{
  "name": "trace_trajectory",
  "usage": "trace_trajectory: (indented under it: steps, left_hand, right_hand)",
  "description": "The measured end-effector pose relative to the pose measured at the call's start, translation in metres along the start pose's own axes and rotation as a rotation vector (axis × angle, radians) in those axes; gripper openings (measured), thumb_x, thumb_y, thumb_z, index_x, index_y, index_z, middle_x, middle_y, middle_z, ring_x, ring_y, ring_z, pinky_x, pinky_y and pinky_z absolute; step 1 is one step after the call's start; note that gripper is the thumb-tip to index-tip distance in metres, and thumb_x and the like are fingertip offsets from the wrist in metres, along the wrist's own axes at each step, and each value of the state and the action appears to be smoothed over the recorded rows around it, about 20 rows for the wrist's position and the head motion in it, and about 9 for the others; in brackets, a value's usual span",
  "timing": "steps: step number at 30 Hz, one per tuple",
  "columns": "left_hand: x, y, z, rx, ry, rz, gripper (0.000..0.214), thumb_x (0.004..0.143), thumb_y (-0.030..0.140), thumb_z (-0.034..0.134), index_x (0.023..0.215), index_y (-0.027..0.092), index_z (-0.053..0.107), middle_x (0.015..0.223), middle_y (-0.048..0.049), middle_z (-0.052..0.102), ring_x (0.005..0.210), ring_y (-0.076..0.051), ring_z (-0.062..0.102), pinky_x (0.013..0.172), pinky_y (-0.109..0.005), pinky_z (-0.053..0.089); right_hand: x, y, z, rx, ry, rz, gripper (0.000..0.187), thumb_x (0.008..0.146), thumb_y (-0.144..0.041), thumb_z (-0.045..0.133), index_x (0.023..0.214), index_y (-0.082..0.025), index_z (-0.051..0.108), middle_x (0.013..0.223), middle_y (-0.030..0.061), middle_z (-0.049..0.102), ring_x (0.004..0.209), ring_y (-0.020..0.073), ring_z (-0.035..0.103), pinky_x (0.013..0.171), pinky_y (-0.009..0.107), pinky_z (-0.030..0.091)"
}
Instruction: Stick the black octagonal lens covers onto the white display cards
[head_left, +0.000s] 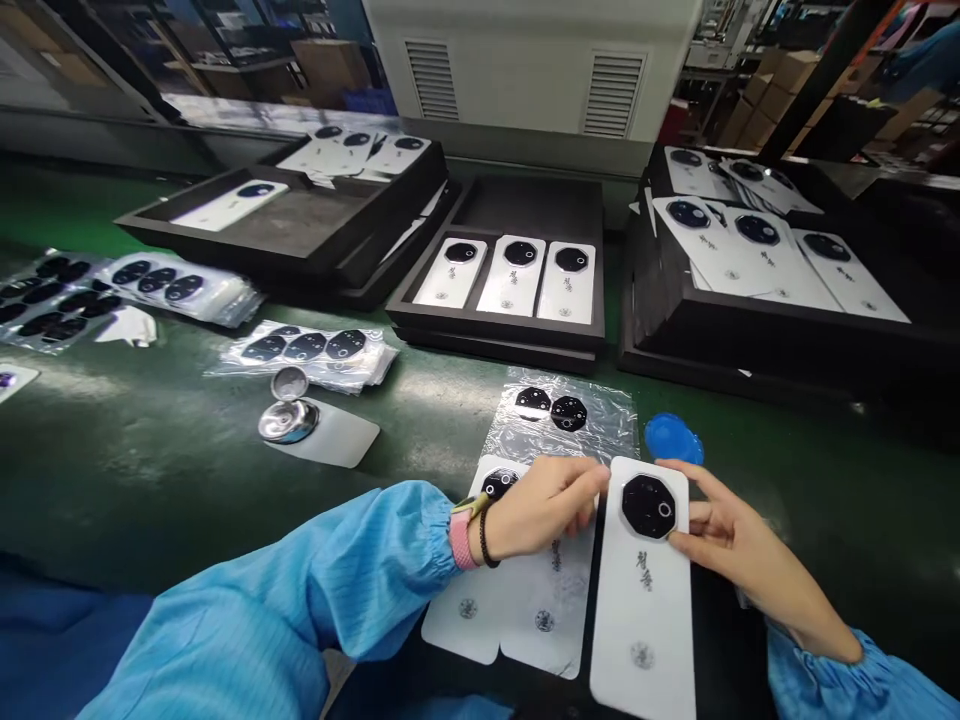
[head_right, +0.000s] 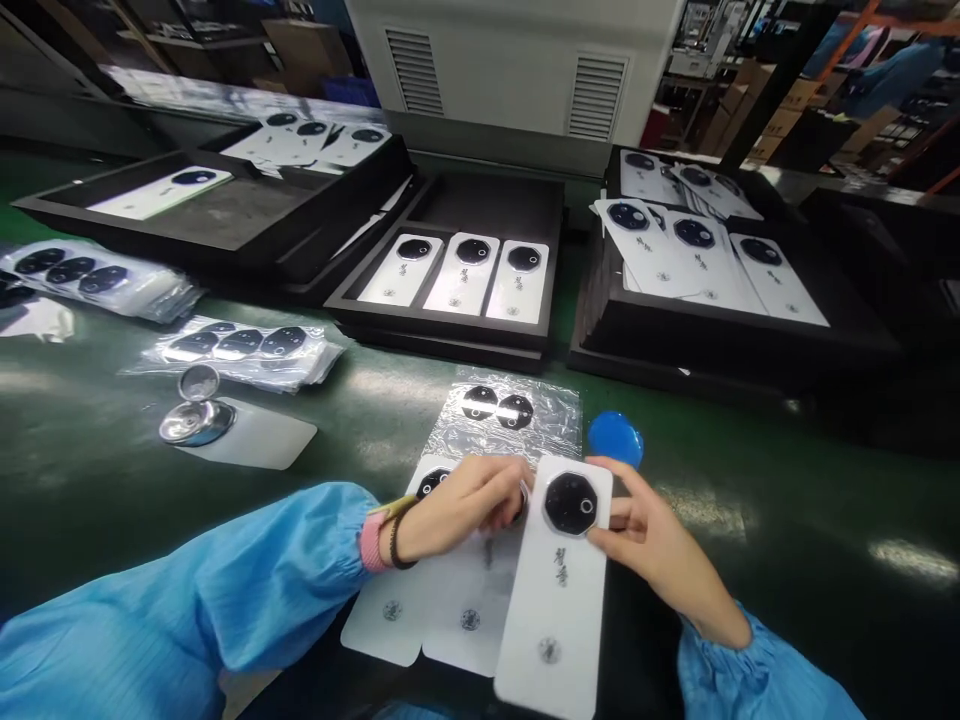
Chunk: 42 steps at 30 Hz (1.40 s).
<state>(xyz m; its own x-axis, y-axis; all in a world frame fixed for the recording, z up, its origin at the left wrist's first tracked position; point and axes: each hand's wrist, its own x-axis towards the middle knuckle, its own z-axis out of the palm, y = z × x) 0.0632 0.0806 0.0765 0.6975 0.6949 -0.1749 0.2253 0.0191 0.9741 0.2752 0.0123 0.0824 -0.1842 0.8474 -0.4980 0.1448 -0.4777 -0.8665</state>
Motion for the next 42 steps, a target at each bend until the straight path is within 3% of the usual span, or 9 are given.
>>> trace_trajectory:
  steps: [4, 7, 9, 11, 14, 18, 26, 36, 42]
  left_hand:
    - [-0.018, -0.005, -0.007, 0.436, 0.119, 0.334, 0.023, 0.089, 0.026, 0.041, 0.105, 0.013, 0.050, 0.068, 0.0005, 0.055, 0.056, -0.012, 0.048, 0.053, -0.022, 0.040]
    - [-0.037, -0.022, 0.001, 0.733, -0.083, 0.684, 0.018, 0.089, 0.014, 0.040, 0.092, 0.011, 0.057, 0.075, -0.0053, 0.060, 0.068, -0.015, 0.053, 0.064, -0.026, 0.046]
    - [-0.047, -0.035, 0.008, 0.822, -0.216, 0.807, 0.018, 0.089, 0.012, 0.043, 0.091, 0.009, 0.060, 0.085, -0.0086, 0.063, 0.084, -0.019, 0.056, 0.079, -0.028, 0.048]
    - [-0.054, -0.045, 0.013, 0.867, -0.259, 0.829, 0.020, 0.090, 0.013, 0.044, 0.097, 0.006, 0.061, 0.100, -0.0108, 0.064, 0.101, -0.021, 0.054, 0.095, -0.029, 0.043]
    - [-0.059, -0.055, 0.015, 0.914, -0.212, 0.839, 0.026, 0.091, 0.013, 0.041, 0.106, 0.003, 0.060, 0.109, -0.0116, 0.063, 0.110, -0.023, 0.051, 0.107, -0.031, 0.034]
    - [-0.061, -0.059, 0.015, 0.961, -0.158, 0.876, 0.029, 0.092, 0.015, 0.039, 0.110, 0.003, 0.059, 0.110, -0.0110, 0.063, 0.113, -0.024, 0.051, 0.108, -0.033, 0.034]
    - [-0.061, -0.058, 0.013, 0.973, -0.192, 0.854, 0.034, 0.092, 0.015, 0.035, 0.113, 0.002, 0.059, 0.112, -0.0117, 0.064, 0.114, -0.022, 0.054, 0.106, -0.031, 0.038]
    - [-0.058, -0.063, 0.015, 0.963, -0.151, 0.892, 0.034, 0.092, 0.015, 0.035, 0.107, 0.003, 0.063, 0.109, -0.0122, 0.066, 0.110, -0.023, 0.057, 0.104, -0.030, 0.042]
    - [-0.059, -0.057, 0.011, 0.997, -0.254, 0.824, 0.034, 0.091, 0.015, 0.037, 0.110, 0.002, 0.062, 0.115, -0.0131, 0.064, 0.116, -0.023, 0.053, 0.106, -0.031, 0.040]
  right_hand:
    - [0.000, 0.003, -0.010, -0.111, 0.164, 0.093, 0.096, 0.064, -0.067, 0.066, 0.139, -0.020, 0.029, 0.096, 0.0109, 0.072, 0.091, 0.0296, 0.067, 0.079, 0.042, 0.055]
    - [-0.001, 0.009, -0.009, -0.286, 0.207, 0.064, 0.080, 0.070, -0.061, 0.061, 0.136, -0.021, 0.038, 0.093, 0.0080, 0.071, 0.086, 0.0271, 0.067, 0.076, 0.040, 0.055]
    - [-0.002, 0.010, -0.008, -0.497, 0.264, -0.006, 0.063, 0.075, -0.051, 0.058, 0.130, -0.021, 0.048, 0.084, 0.0052, 0.068, 0.070, 0.0237, 0.066, 0.065, 0.038, 0.057]
    - [-0.002, 0.007, -0.007, -0.765, 0.386, -0.136, 0.046, 0.075, -0.042, 0.057, 0.117, -0.023, 0.058, 0.082, 0.0056, 0.066, 0.063, 0.0230, 0.063, 0.056, 0.037, 0.055]
    - [0.005, -0.005, -0.003, -1.041, 0.525, -0.339, 0.022, 0.079, -0.034, 0.053, 0.095, -0.025, 0.065, 0.092, 0.0094, 0.065, 0.079, 0.0276, 0.063, 0.055, 0.037, 0.055]
    - [0.039, -0.033, 0.024, -1.093, 0.360, -0.409, 0.017, 0.084, -0.025, 0.047, 0.092, -0.023, 0.062, 0.091, 0.0076, 0.066, 0.086, 0.0265, 0.064, 0.073, 0.042, 0.056]
    - [0.104, -0.066, 0.075, -1.204, 0.313, -0.328, 0.032, 0.080, -0.012, 0.054, 0.112, -0.013, 0.054, 0.114, 0.0151, 0.059, 0.108, 0.0316, 0.053, 0.090, 0.049, 0.047]
    - [0.118, -0.071, 0.069, -1.205, 0.264, -0.243, 0.025, 0.071, -0.012, 0.060, 0.095, -0.018, 0.056, 0.086, 0.0068, 0.060, 0.091, 0.0277, 0.056, 0.071, 0.038, 0.050]
    - [0.120, -0.069, 0.066, -1.175, 0.274, -0.256, 0.027, 0.069, -0.012, 0.061, 0.094, -0.020, 0.055, 0.096, 0.0062, 0.057, 0.090, 0.0243, 0.055, 0.075, 0.035, 0.046]
